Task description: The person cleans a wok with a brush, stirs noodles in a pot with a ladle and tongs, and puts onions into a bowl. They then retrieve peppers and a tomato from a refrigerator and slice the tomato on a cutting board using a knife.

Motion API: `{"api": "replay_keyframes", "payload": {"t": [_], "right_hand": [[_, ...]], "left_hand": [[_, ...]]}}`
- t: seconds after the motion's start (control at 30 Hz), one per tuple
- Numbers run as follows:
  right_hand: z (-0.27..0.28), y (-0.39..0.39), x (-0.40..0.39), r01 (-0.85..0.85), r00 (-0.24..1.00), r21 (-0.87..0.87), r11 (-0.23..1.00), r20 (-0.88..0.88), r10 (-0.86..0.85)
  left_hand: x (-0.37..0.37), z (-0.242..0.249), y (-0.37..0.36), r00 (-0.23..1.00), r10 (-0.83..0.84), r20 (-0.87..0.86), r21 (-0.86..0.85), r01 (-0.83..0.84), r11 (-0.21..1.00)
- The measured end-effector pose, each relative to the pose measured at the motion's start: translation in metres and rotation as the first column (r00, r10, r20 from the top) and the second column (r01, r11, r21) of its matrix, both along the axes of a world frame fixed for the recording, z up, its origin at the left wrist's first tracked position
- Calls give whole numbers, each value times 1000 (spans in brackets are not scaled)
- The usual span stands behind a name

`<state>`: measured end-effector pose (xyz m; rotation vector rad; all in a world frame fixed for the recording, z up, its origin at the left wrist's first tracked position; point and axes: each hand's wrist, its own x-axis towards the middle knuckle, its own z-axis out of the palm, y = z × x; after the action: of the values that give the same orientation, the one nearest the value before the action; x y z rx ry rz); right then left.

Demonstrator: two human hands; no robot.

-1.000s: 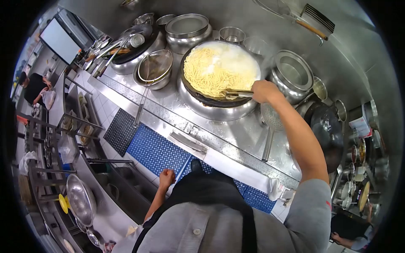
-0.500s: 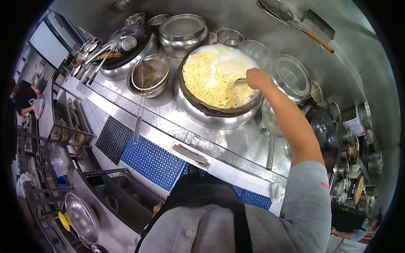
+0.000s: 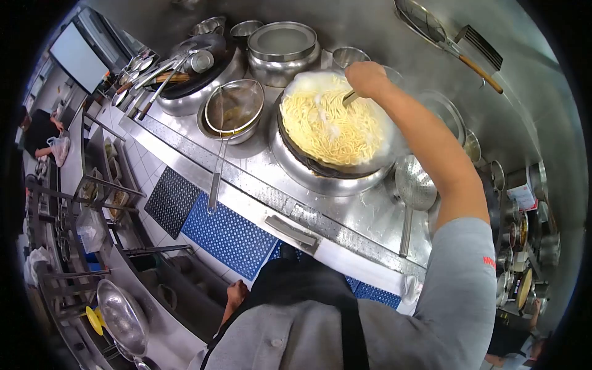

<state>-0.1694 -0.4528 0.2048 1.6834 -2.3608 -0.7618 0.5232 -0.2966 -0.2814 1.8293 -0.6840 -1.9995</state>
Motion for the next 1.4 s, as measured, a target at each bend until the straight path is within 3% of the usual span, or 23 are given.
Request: {"api": "replay_keyframes", "payload": {"t": [0.2,0.33,0.47,0.5,0.6,0.67,0.77,0.87,1.07,1.1,1.2,1.27,1.3,1.4], "right_hand": [[16,-12,48,-19,999,-117,993,23,22],[-51,-9,56,16,980,-90,996,197,2],[-28,22,77,66,973,-93,994,227,-43],[-27,32,78,63,967,-91,994,253,-38],[-29,73,79,84,952,-50,995,299,-66],[-1,96,82,141,955,-15,990,268,-131],[24,138,68,99,949,-11,995,301,-91],[-4,143,25,196,925,123,973,305,-225],[-5,101,-2,212,967,-22,977,152,-207],[-4,98,0,204,970,-27,979,143,-199],[10,73,-8,167,983,-98,981,97,-158],[-5,57,-12,154,986,-135,979,90,-143],[-3,52,-11,180,983,-130,975,70,-172],[32,46,15,160,985,-145,976,88,-148]], "left_hand": [[10,10,5,968,-143,209,64,132,989],[15,12,13,956,-156,247,142,124,982],[26,2,19,958,-205,203,135,180,974],[26,-7,21,954,-144,262,113,117,987],[24,3,18,965,-205,166,134,184,974],[15,13,19,960,-188,209,124,164,979],[13,-1,16,940,-221,259,141,189,972],[5,6,12,949,-204,238,147,173,974],[12,-18,-6,989,-119,86,109,110,988],[13,-16,-7,973,-191,130,61,184,981],[20,-9,-6,996,-88,-4,45,88,995],[20,-13,-6,997,-48,52,110,42,993],[23,-13,-5,975,157,-158,266,-111,957],[28,-3,4,989,-31,144,126,12,992]]}}
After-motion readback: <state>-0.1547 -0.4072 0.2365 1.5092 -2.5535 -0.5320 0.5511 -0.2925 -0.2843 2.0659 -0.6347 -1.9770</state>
